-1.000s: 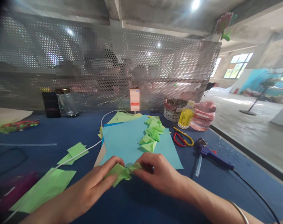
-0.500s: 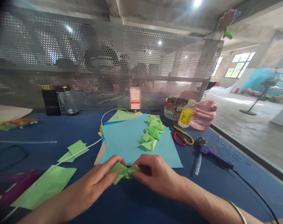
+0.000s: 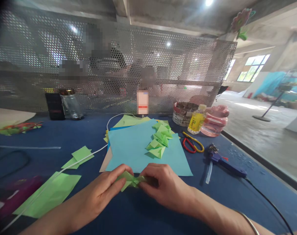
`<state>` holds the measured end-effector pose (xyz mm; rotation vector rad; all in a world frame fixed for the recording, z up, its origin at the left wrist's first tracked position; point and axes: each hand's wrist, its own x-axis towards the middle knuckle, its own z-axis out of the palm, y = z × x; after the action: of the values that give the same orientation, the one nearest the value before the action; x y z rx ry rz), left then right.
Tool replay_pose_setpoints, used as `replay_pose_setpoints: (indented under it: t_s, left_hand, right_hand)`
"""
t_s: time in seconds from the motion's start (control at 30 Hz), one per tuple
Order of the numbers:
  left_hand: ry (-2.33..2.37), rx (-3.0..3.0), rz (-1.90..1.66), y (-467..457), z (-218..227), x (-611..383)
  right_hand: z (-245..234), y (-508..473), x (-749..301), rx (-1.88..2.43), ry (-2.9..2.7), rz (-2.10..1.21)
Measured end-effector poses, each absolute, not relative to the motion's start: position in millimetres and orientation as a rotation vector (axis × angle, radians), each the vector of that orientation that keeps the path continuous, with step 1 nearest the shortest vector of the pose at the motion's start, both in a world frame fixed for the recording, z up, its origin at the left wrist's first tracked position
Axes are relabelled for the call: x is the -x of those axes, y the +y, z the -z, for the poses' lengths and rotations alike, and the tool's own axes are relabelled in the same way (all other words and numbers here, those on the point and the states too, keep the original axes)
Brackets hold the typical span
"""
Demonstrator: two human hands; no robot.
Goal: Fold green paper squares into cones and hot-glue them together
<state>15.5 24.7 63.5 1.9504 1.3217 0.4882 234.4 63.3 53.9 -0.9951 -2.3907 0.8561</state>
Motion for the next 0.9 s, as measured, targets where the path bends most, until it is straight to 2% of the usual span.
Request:
replay_pose_setpoints:
  t_s: [0.5, 0.9]
  left_hand:
    - [1.182, -1.996, -0.537, 30, -61, -20]
    - [1.207, -2.047, -0.618, 30, -43, -19]
  right_hand:
    - [-53, 60, -233, 1.066, -2.396, -0.85]
    - [-52, 60, -232, 1.109, -2.386, -0.866]
